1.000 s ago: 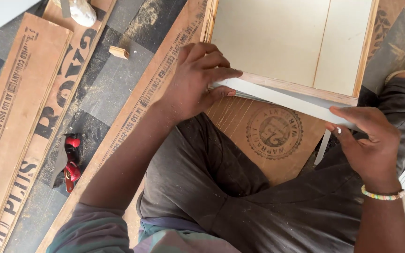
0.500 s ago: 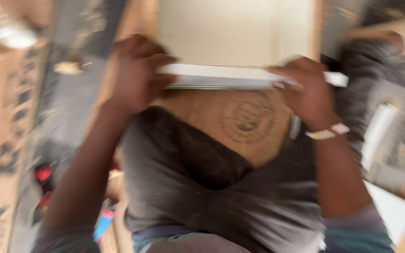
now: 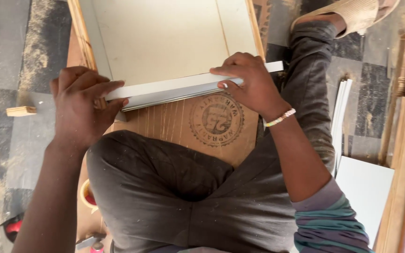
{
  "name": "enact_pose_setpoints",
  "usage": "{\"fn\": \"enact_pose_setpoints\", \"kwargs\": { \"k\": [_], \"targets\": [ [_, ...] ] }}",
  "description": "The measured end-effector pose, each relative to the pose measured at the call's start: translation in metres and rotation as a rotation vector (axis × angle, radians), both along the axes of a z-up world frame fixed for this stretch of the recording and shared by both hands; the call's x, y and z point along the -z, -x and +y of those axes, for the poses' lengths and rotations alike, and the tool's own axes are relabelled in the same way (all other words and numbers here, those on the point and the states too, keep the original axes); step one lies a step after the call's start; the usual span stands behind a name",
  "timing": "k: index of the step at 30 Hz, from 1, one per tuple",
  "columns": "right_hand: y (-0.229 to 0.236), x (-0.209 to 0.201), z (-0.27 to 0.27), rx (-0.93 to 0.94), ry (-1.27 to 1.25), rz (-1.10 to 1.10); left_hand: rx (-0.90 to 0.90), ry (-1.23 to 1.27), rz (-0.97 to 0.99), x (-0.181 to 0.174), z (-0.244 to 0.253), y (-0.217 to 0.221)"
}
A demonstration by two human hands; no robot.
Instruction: The recorder is assembling a wooden drawer, applying adhesive and attaching edge finishing strips.
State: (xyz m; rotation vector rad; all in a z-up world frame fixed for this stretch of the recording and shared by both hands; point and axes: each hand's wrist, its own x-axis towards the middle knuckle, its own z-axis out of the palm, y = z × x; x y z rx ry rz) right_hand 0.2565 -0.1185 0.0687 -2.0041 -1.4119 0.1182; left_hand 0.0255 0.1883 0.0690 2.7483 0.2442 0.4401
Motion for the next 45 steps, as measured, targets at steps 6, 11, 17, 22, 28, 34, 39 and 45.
{"fn": "enact_pose_setpoints", "kwargs": {
  "k": [6, 11, 17, 22, 28, 34, 39, 45],
  "targets": [
    [0.013, -0.011, -0.012, 0.019, -0.068, -0.099, 0.023, -0.026, -0.020, -0.007, -0.003, 0.003],
    [0.034, -0.013, -0.029, 0.069, -0.017, -0.192, 0.061, -0.067, -0.026, 0.003, 0.016, 0.029],
    [0.019, -0.008, -0.076, -0.010, -0.059, 0.024, 0.095, 0.043, -0.037, -0.022, 0.006, 0.028],
    [-0.001, -0.004, -0.089, 0.054, -0.050, -0.035, 0.105, 0.026, -0.067, -0.002, 0.000, 0.003],
    [-0.013, -0.013, -0.075, 0.112, 0.055, -0.169, 0.050, 0.081, 0.027, 0.004, 0.004, -0.021],
    [-0.017, -0.011, -0.065, 0.195, 0.130, -0.064, 0.041, 0.090, -0.011, 0.008, 0.005, -0.019],
    [-0.018, -0.012, -0.060, 0.223, 0.191, -0.132, 0.043, 0.115, -0.013, 0.009, 0.008, -0.021],
    [-0.032, 0.004, -0.060, 0.233, 0.248, -0.142, 0.026, 0.178, 0.032, 0.010, 0.009, -0.018]
  ]
}}
